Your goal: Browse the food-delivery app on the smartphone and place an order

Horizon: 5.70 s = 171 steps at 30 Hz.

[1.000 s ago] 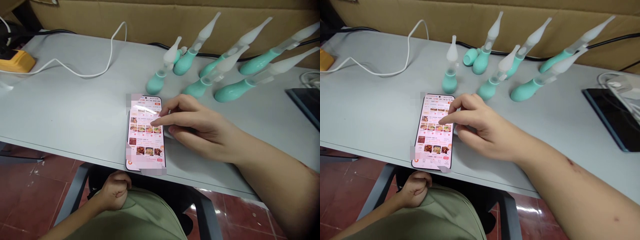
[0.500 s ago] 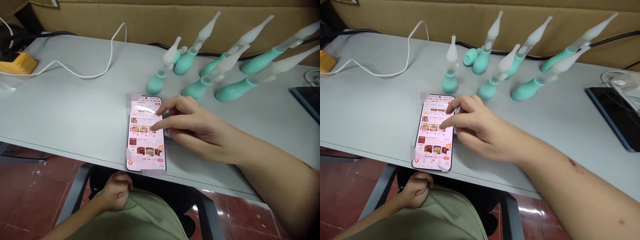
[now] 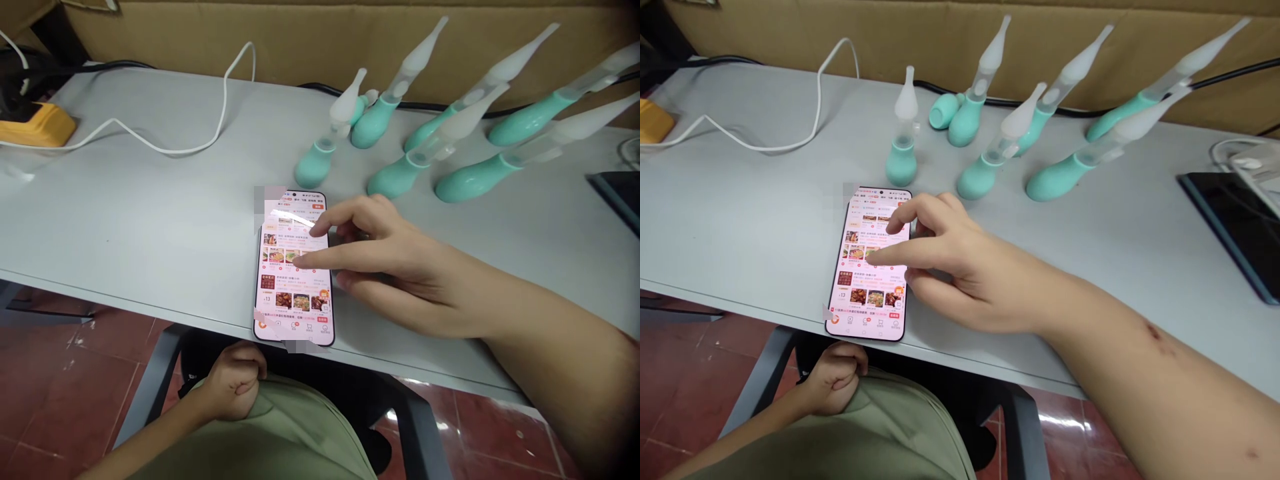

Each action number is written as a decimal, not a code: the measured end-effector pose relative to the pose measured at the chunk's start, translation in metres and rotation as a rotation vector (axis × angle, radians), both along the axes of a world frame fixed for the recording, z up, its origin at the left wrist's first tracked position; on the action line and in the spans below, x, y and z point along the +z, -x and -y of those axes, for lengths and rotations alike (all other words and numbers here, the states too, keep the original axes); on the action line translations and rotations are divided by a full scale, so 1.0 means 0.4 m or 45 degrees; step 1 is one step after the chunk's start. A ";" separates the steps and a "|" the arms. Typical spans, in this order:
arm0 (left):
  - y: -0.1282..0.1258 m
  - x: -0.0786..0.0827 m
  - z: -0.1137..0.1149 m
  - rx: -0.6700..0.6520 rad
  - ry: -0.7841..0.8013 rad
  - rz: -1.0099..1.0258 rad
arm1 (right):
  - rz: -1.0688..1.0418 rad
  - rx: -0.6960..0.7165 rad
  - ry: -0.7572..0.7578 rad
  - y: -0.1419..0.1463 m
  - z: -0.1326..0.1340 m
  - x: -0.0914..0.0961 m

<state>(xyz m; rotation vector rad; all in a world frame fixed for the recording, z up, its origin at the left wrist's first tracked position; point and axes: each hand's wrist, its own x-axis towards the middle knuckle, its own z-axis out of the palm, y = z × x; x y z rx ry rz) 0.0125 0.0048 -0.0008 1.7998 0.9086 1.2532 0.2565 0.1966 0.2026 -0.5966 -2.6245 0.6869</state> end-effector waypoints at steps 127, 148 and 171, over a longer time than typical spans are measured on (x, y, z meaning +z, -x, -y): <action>0.007 0.010 0.003 -0.079 0.100 -0.033 | -0.080 -0.051 0.123 -0.002 -0.013 0.004; 0.009 0.005 0.009 -0.087 0.118 -0.043 | -0.096 -0.079 0.129 -0.006 -0.016 -0.001; 0.009 0.007 0.010 -0.078 0.137 -0.062 | -0.099 -0.047 0.109 -0.011 -0.018 -0.005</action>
